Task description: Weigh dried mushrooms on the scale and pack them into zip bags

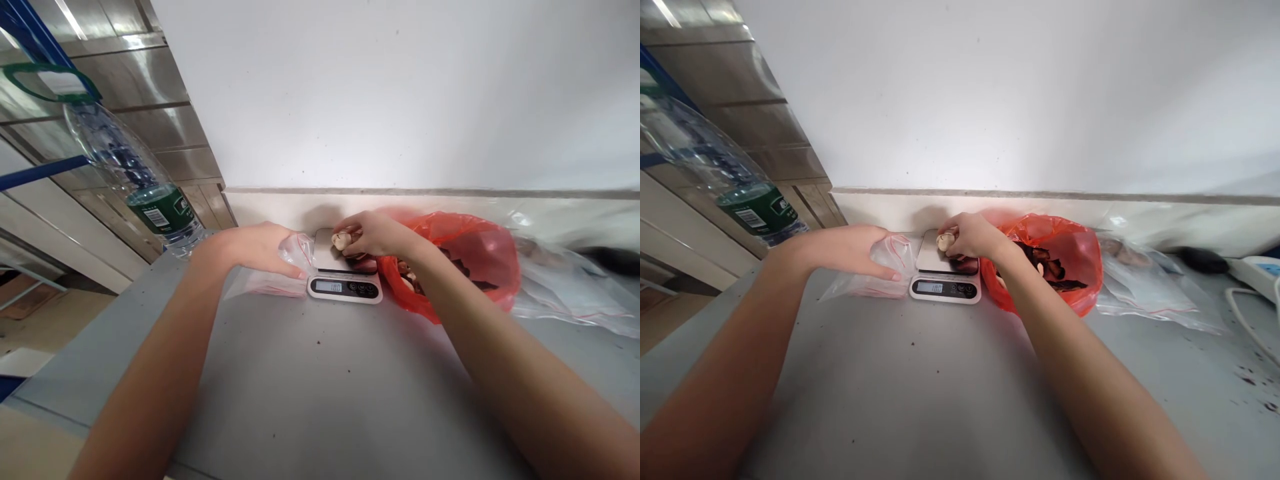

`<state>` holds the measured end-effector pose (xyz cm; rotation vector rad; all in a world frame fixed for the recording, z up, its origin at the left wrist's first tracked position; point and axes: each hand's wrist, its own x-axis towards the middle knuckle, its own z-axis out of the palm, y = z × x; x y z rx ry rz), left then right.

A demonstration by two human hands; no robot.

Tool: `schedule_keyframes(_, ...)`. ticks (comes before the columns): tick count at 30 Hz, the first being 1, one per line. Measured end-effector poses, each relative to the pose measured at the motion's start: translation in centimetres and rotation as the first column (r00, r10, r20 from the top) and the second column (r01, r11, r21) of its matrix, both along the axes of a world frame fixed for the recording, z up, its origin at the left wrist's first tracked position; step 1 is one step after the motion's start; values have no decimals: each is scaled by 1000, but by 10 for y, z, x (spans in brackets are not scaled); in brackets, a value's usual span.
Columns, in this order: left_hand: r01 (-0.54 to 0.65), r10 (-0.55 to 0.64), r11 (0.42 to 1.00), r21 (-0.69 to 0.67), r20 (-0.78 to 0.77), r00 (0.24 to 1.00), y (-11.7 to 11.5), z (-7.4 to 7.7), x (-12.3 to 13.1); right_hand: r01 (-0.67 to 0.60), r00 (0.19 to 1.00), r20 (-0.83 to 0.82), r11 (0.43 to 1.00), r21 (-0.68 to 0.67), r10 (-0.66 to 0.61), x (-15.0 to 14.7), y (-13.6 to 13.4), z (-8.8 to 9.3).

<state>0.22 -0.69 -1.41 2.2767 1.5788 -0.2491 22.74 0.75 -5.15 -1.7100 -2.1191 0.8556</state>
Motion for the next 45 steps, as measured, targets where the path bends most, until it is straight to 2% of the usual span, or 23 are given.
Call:
schedule_keyframes(4,25,-26,999,22,50,998,1,-3,4,-2,996,-93,1000,-23,0,11,-5,8)
schedule_keyframes(9,95,-101,994,56,115,988,4,-8,8,-116,967,-235,990,-82,94,24,-10,24)
schedule_keyframes(13,98,-111,992,83,177,978,3,-10,14,-284,943,-215,951,-124,253,26,-11,30)
schedule_keyframes(15,73,-90,993,88,201,975,1,-10,17,-310,934,-220,944,-115,280,24,-12,30)
schedule_keyframes(20,71,-100,991,116,263,960,-1,-11,22,-181,958,-253,968,-174,133,20,-17,34)
schedule_keyframes(26,55,-88,990,127,274,958,-3,-9,24,-148,933,-344,985,-94,107,20,-19,35)
schedule_keyframes(29,72,-107,992,106,370,923,-5,-7,26,-81,906,-415,997,11,78,16,-20,34)
schedule_keyframes(31,64,-100,993,97,433,896,-7,-6,28,8,893,-449,994,110,42,9,-22,32)
schedule_keyframes(35,11,-66,993,117,482,874,-8,-4,31,179,902,-429,942,285,-41,-8,-29,31)
schedule_keyframes(39,-18,-62,990,140,544,837,-8,-5,31,118,881,-471,940,319,49,-15,-34,33)
schedule_keyframes(45,-39,-46,990,133,584,810,-7,-8,30,-48,776,-612,982,183,152,-6,-36,35)
